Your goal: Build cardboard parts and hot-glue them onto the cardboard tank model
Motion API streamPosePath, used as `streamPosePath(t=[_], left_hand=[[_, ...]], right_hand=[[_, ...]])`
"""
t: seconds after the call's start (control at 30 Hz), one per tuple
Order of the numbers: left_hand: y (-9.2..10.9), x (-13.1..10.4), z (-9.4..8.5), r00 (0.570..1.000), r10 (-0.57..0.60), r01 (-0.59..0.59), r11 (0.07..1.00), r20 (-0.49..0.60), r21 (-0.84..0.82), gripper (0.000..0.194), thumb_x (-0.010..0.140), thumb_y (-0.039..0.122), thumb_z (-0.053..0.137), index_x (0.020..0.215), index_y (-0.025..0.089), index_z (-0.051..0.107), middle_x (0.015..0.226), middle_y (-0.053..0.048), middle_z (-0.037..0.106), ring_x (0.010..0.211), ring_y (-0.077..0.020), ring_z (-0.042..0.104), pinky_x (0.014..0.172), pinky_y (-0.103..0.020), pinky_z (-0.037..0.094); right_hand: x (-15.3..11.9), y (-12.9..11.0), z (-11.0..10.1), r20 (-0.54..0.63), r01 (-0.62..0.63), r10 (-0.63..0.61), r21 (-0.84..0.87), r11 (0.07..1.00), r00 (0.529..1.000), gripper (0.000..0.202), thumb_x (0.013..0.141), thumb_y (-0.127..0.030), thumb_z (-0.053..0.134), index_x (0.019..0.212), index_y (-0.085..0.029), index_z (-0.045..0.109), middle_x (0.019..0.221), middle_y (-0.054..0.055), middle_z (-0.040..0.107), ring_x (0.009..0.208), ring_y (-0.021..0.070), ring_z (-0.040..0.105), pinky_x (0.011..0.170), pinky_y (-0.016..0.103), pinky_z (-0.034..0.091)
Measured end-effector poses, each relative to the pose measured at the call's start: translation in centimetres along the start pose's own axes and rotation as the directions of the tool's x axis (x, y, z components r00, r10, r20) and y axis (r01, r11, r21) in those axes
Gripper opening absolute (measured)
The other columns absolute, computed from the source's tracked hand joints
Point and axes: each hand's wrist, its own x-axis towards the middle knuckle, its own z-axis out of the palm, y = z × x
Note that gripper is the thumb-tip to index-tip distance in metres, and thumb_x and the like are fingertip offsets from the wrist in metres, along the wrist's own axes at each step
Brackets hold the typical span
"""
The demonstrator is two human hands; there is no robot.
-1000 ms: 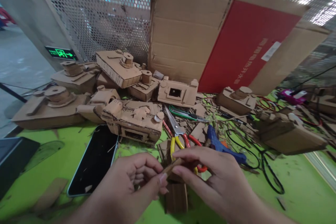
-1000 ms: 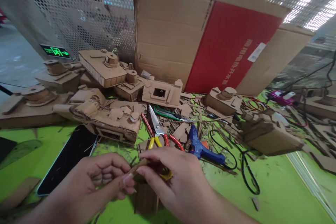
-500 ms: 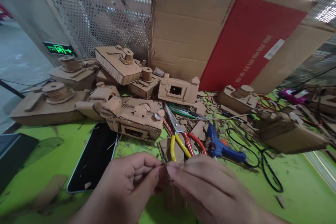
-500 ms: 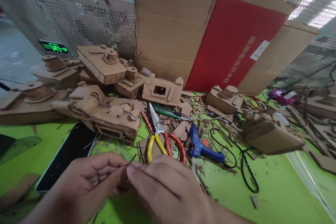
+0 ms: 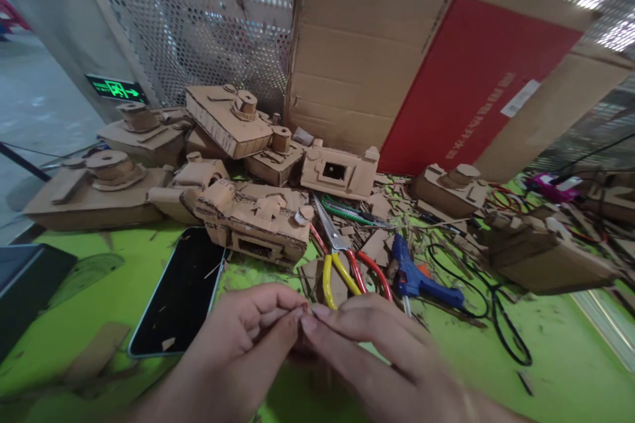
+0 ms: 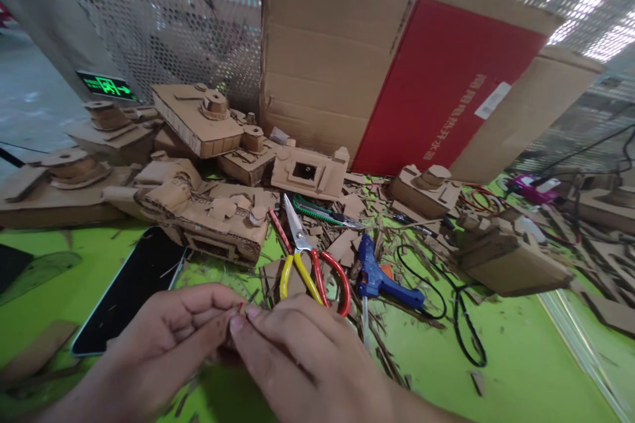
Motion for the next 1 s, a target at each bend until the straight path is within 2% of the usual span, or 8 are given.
streamPosePath(t=[0.23, 0.33, 0.4, 0.53, 0.67, 0.77, 0.9, 1.0], left_hand=[[-0.2, -0.1, -0.2, 1.0, 0.015, -0.014, 0.996, 0.007, -0.083, 0.026, 0.083, 0.034, 0.095, 0.106, 0.023, 0.088, 0.089, -0.003, 0.088, 0.082, -0.0154, 0.081, 0.079, -0.018, 0.066], [-0.4, 0.0, -0.4, 0.999, 0.045, -0.045, 0.999, 0.015, 0.023, 0.017, 0.088, 0.029, 0.09, 0.103, 0.023, 0.089, 0.087, -0.003, 0.089, 0.084, -0.0178, 0.084, 0.078, -0.02, 0.067], [-0.4, -0.1, -0.5, 0.994, 0.105, -0.11, 0.98, 0.039, 0.164, 0.012, 0.092, 0.027, 0.083, 0.102, 0.026, 0.09, 0.088, -0.002, 0.09, 0.086, -0.0186, 0.086, 0.078, -0.018, 0.066], [0.2, -0.7, -0.6, 0.952, 0.269, -0.304, 0.775, 0.147, 0.554, 0.021, 0.094, 0.022, 0.074, 0.102, 0.031, 0.09, 0.1, 0.0, 0.09, 0.097, -0.0211, 0.085, 0.084, -0.02, 0.064], [0.2, -1.3, -0.6, 0.927, 0.321, -0.359, 0.603, 0.195, 0.712, 0.021, 0.092, 0.019, 0.072, 0.1, 0.03, 0.088, 0.093, 0.002, 0.089, 0.084, -0.0181, 0.083, 0.075, -0.018, 0.062], [-0.2, -1.7, -0.3, 0.952, 0.279, -0.285, 0.645, 0.128, 0.709, 0.015, 0.091, 0.021, 0.074, 0.1, 0.03, 0.082, 0.088, 0.003, 0.087, 0.079, -0.0175, 0.082, 0.074, -0.018, 0.062], [-0.4, -2.0, 0.2, 0.963, 0.265, -0.241, 0.761, 0.051, 0.602, 0.012, 0.085, 0.023, 0.078, 0.095, 0.03, 0.073, 0.082, 0.003, 0.082, 0.074, -0.0179, 0.081, 0.063, -0.017, 0.059], [0.0, -1.8, 0.5, 0.992, 0.084, -0.118, 0.877, 0.092, 0.466, 0.011, 0.087, 0.027, 0.078, 0.094, 0.028, 0.069, 0.076, 0.001, 0.082, 0.07, -0.0194, 0.081, 0.059, -0.018, 0.06]], right_hand=[[0.1, 0.7, -1.0, 0.06, 0.038, -0.041, 0.061, 0.997, 0.997, 0.022, 0.105, -0.012, 0.065, 0.125, -0.011, 0.073, 0.116, 0.015, 0.082, 0.098, 0.0197, 0.078, 0.091, 0.029, 0.065], [0.2, 1.1, -1.6, 0.043, -0.054, 0.045, 0.233, 0.971, 0.998, 0.032, 0.098, -0.003, 0.066, 0.128, -0.014, 0.069, 0.116, 0.01, 0.081, 0.101, 0.0172, 0.076, 0.098, 0.03, 0.061], [0.2, 1.3, -1.8, 0.05, -0.137, 0.129, 0.264, 0.955, 0.99, 0.027, 0.097, -0.01, 0.073, 0.122, -0.018, 0.068, 0.105, 0.005, 0.079, 0.096, 0.0171, 0.074, 0.092, 0.031, 0.061], [0.0, 1.4, -1.7, 0.267, -0.261, 0.204, 0.194, 0.946, 0.942, 0.016, 0.103, -0.033, 0.071, 0.103, -0.02, 0.062, 0.093, 0.003, 0.067, 0.084, 0.0178, 0.063, 0.073, 0.03, 0.054], [0.3, 1.7, -1.7, 0.37, -0.129, 0.084, 0.1, 0.987, 0.925, 0.025, 0.111, -0.032, 0.051, 0.09, -0.02, 0.057, 0.084, 0.003, 0.059, 0.076, 0.018, 0.053, 0.064, 0.031, 0.044], [0.3, 1.9, -1.6, 0.388, -0.051, -0.002, 0.128, 0.99, 0.922, 0.03, 0.112, -0.031, 0.047, 0.083, -0.022, 0.053, 0.078, 0.001, 0.056, 0.071, 0.0172, 0.048, 0.062, 0.032, 0.039], [0.1, 1.9, -1.3, 0.405, -0.05, -0.082, 0.306, 0.951, 0.911, 0.033, 0.114, -0.027, 0.041, 0.082, -0.025, 0.048, 0.075, -0.001, 0.055, 0.07, 0.0164, 0.047, 0.066, 0.031, 0.044], [0.1, 1.7, -1.2, 0.345, -0.062, -0.073, 0.364, 0.929, 0.936, 0.034, 0.116, -0.027, 0.036, 0.084, -0.025, 0.048, 0.073, -0.002, 0.051, 0.069, 0.016, 0.046, 0.065, 0.029, 0.044]])
